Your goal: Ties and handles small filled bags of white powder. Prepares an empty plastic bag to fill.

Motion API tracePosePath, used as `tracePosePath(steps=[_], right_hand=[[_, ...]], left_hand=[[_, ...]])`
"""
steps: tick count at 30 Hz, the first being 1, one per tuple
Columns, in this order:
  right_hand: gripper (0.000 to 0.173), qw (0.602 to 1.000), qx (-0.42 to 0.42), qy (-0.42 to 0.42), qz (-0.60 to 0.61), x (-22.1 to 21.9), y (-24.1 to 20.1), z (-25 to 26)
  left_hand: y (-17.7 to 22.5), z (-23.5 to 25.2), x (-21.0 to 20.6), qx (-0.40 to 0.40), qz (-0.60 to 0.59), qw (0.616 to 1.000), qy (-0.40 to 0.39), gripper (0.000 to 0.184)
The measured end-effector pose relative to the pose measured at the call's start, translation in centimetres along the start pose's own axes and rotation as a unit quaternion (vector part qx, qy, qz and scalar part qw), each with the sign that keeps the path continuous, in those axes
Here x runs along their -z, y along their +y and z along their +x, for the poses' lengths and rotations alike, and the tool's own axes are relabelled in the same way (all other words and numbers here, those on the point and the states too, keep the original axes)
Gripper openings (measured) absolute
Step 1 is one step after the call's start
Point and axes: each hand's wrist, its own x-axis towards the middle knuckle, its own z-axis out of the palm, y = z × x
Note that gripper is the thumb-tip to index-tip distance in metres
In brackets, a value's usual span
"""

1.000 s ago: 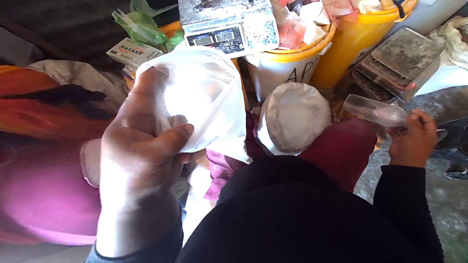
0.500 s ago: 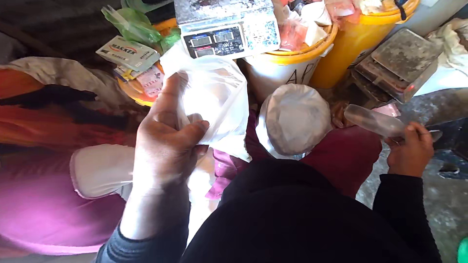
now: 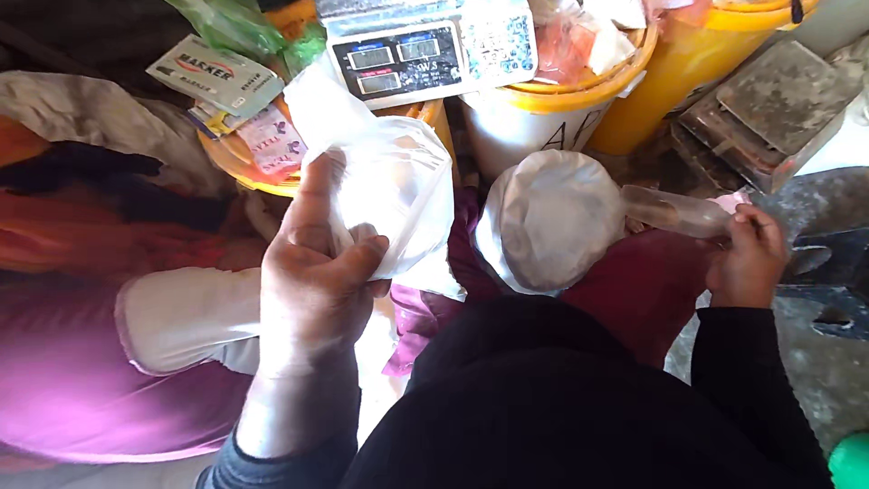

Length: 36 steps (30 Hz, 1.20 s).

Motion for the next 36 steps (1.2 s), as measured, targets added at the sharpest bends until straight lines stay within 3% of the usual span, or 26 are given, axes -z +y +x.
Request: tracePosePath(steps=[6,13,17,22,26,36], right_hand=[[0.030,0.999,0.016,-0.026,-0.012,-2.4,-1.0,1.0],[0.031,0.998,0.013,-0.057,-0.031,-4.7,0.7,1.9],[0.035,0.994,-0.001,-0.082,-0.072,-6.4,1.6,2.7],[0.041,0.961,0.020,-0.157,-0.228,-8.3,2.9,2.9],[0.043,0.936,0.056,-0.197,-0.285,-8.1,3.5,1.0],[0.042,0.957,0.017,-0.199,-0.209,-5.0,5.5,-2.3]], left_hand=[[-0.9,0.4,0.7,-0.008,-0.027,0.999,0.028,0.080],[-1.9,1.7,0.4,0.054,0.009,0.997,0.055,0.086],[-3.6,3.2,0.3,0.066,0.023,0.997,0.025,0.089],[-4.3,5.6,-1.9,0.049,0.032,0.998,-0.039,0.093],[-4.0,5.1,-3.2,0.015,0.059,0.994,-0.087,0.095],[-3.0,0.6,-4.1,0.048,0.111,0.989,-0.083,0.088]])
